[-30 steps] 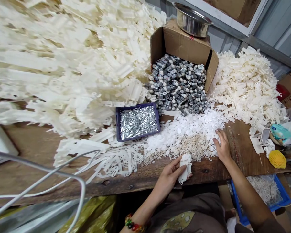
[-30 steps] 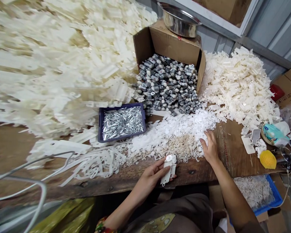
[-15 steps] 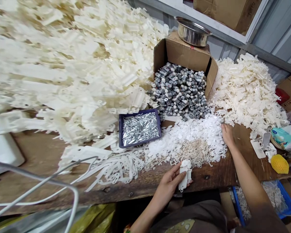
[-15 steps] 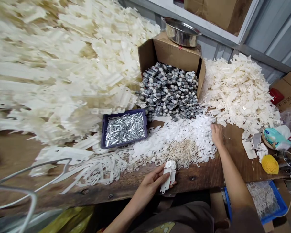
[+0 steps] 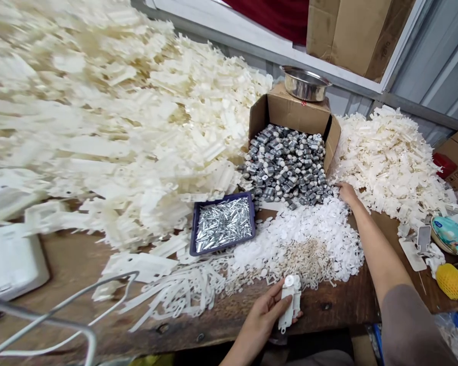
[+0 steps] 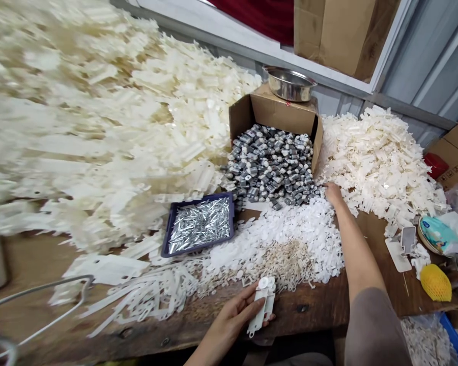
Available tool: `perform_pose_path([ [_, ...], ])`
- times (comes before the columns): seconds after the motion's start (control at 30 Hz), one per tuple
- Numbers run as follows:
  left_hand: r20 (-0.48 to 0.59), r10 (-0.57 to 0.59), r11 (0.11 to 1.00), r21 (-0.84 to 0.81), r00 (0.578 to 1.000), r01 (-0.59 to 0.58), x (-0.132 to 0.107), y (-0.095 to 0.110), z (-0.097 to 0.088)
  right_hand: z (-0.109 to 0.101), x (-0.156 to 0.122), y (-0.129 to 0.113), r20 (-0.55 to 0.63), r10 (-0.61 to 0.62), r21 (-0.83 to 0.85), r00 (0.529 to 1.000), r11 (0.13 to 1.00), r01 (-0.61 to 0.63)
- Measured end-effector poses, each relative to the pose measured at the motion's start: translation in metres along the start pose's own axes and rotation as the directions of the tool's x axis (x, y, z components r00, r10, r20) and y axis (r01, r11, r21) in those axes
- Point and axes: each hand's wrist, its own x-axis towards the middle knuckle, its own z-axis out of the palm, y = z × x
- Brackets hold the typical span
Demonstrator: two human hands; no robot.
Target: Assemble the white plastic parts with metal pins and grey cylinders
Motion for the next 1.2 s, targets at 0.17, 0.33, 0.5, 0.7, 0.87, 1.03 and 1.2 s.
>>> perform_pose_path([
  [0.17, 0.009, 0.028, 1.000, 0.014, 1.000, -0.028, -0.001, 0.001, 0.000, 0.017, 0.015, 0.000, 0.085, -0.044, -0.097, 0.995, 0.994, 0.052],
  [0.33, 0.014, 0.014, 1.000, 0.013, 1.000, -0.014, -0.002, 0.004, 0.000, 0.012, -0.001, 0.014, 0.120, -0.044, -0.178, 0.992, 0.982, 0.065],
  [0.5, 0.009, 0.001, 1.000, 0.010, 1.000, -0.001, 0.002, 0.001, -0.002, 0.008, 0.004, 0.011, 0.127, -0.070, -0.175, 0.989, 0.980, 0.092],
  [0.7, -0.002, 0.015, 1.000, 0.006, 1.000, -0.015, -0.003, 0.000, -0.002, 0.014, 0.014, -0.003, 0.193, -0.100, -0.130, 0.976, 0.983, 0.127],
  [0.87, 0.017, 0.015, 1.000, -0.017, 1.000, -0.015, -0.004, 0.001, -0.002, 0.004, -0.004, 0.008, 0.219, -0.058, -0.146, 0.974, 0.985, 0.091],
  [1.03, 0.042, -0.003, 1.000, -0.026, 0.999, 0.004, 0.000, -0.001, -0.003, -0.007, -0.034, 0.016, 0.260, -0.041, -0.142, 0.965, 0.987, 0.080],
  [1.2, 0.052, -0.016, 0.998, -0.057, 0.999, 0.019, 0.003, 0.002, -0.002, -0.011, -0.024, -0.002, 0.151, -0.017, -0.120, 0.988, 0.992, 0.036],
])
